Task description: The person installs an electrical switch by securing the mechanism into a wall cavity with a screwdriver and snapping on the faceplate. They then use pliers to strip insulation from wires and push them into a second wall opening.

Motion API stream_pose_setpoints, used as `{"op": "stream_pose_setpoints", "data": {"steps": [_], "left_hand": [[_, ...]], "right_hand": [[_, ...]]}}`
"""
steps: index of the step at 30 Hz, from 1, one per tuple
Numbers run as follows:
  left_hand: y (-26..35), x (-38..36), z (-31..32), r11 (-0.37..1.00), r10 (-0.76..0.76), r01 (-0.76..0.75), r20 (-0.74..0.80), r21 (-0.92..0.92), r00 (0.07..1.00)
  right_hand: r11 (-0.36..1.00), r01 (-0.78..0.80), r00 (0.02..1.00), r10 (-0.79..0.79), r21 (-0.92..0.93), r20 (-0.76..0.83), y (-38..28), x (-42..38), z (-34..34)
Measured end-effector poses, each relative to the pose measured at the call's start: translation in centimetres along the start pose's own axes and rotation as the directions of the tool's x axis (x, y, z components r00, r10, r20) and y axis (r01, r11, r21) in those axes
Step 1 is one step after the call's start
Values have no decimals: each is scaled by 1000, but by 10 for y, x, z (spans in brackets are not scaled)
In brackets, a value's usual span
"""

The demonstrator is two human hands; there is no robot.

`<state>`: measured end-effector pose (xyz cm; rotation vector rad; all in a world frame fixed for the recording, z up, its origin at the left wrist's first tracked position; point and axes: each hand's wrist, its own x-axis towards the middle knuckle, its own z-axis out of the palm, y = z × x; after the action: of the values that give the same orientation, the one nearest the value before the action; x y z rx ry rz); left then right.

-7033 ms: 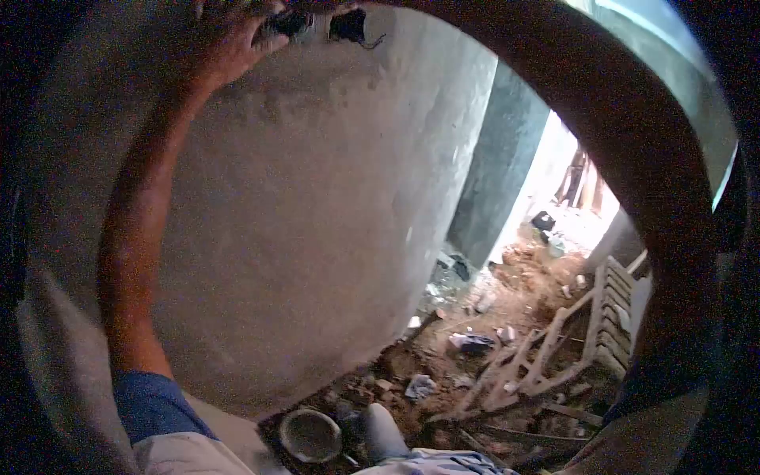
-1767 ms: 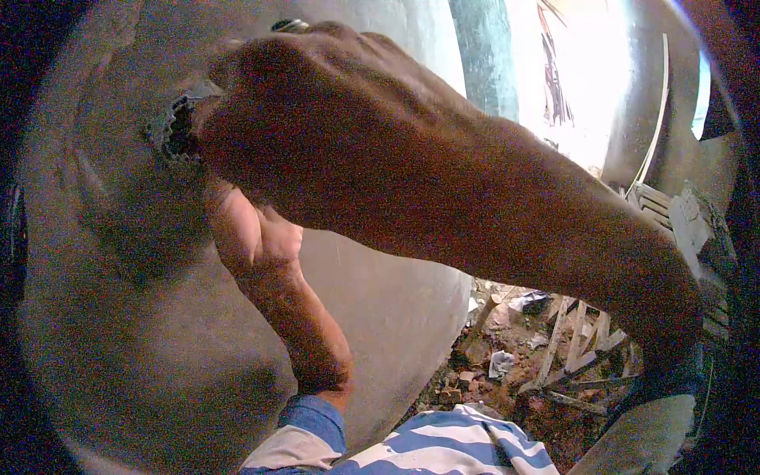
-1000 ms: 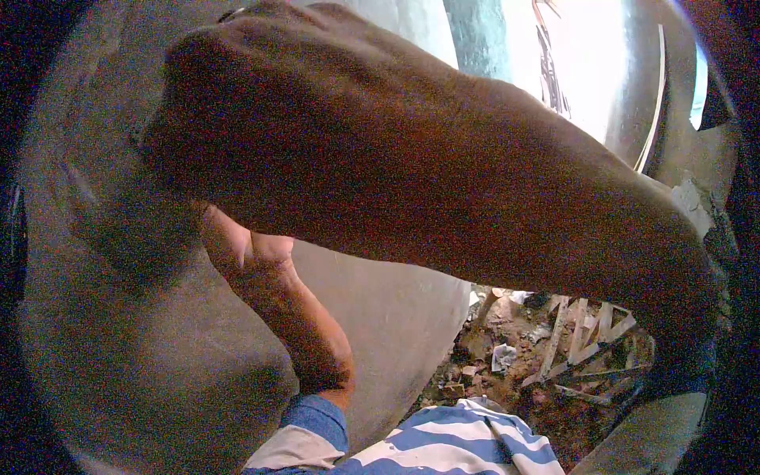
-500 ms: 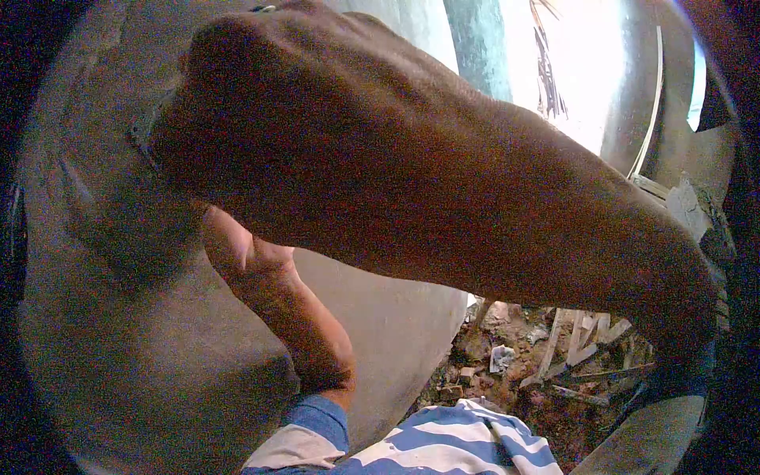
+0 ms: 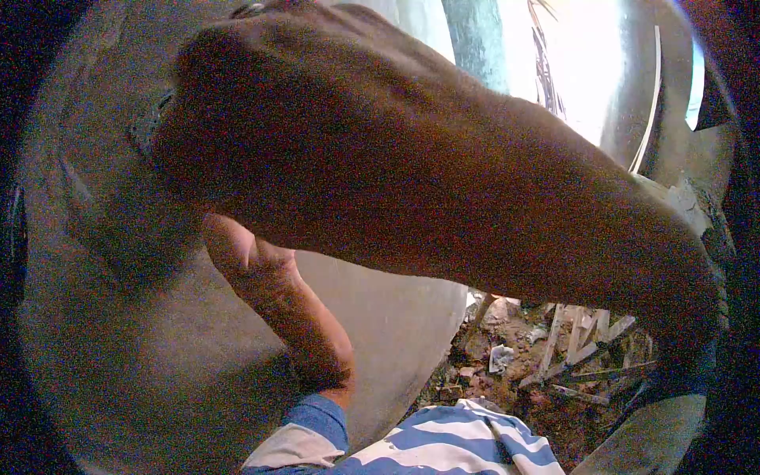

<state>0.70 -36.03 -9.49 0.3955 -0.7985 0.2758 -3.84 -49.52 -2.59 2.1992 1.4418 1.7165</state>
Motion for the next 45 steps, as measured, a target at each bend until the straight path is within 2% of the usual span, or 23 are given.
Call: {"op": "stream_pose_setpoints", "data": {"steps": [2,6,8,9,11,15,18,20,21,23,24,26,27,28,30,36,37,42,44,45], "left_hand": [[1,0,1,1000,13,-11,-58,26,998],[-3,7,-17,994,49,-43,-61,105,997],[-5,9,-27,982,-18,27,50,-186,999],[-4,8,-24,981,-18,27,50,-190,999],[-3,5,-18,971,-16,51,151,-232,988],[-6,15,-22,979,2,27,143,-202,990],[-5,10,-5,961,-59,90,123,-263,991],[-15,20,-20,827,44,184,387,-531,921],[-18,19,-20,818,42,194,394,-541,918],[-19,17,-20,850,79,71,259,-522,963],[-24,25,-21,842,89,71,267,-535,959],[-33,36,-30,894,108,24,268,-448,957],[-35,38,-31,815,49,124,280,-566,959],[-35,34,-28,807,61,118,279,-579,958],[-30,24,-11,900,76,13,186,-436,979],[-28,34,-13,859,25,64,166,-509,986],[-33,43,-11,794,88,59,212,-605,973],[-35,39,-10,850,103,-21,127,-527,987],[-35,43,-10,836,145,-4,215,-549,966],[-34,45,-13,832,153,-11,210,-555,966]], "right_hand": [[1000,3,1000,-3,13,13,0,4,0],[1000,7,999,-8,19,35,-2,9,0],[1000,-1,999,1,20,42,-1,12,-1],[1000,-5,999,4,24,51,-2,15,-1],[1000,-17,998,16,17,68,-2,17,-4],[998,-60,993,57,30,99,-3,19,-8],[996,-81,989,76,31,129,-3,20,-8],[995,-93,985,88,29,150,-1,21,-10],[995,-98,983,92,34,160,-4,21,-8],[994,-105,980,97,39,176,-3,25,-7],[993,-108,977,99,41,188,-2,27,-9],[992,-118,969,106,39,223,-2,32,-14],[991,-129,966,115,45,234,-2,31,-9],[989,-138,962,123,45,245,-3,31,-10],[986,-162,954,149,30,260,-2,34,-12],[982,-191,946,185,-4,267,-5,40,-24],[982,-191,945,185,-4,269,-5,41,-24],[978,-208,937,201,-7,286,-6,40,-20],[977,-215,935,207,-2,287,-6,39,-17],[976,-217,936,208,-1,282,-9,39,-15]]}}
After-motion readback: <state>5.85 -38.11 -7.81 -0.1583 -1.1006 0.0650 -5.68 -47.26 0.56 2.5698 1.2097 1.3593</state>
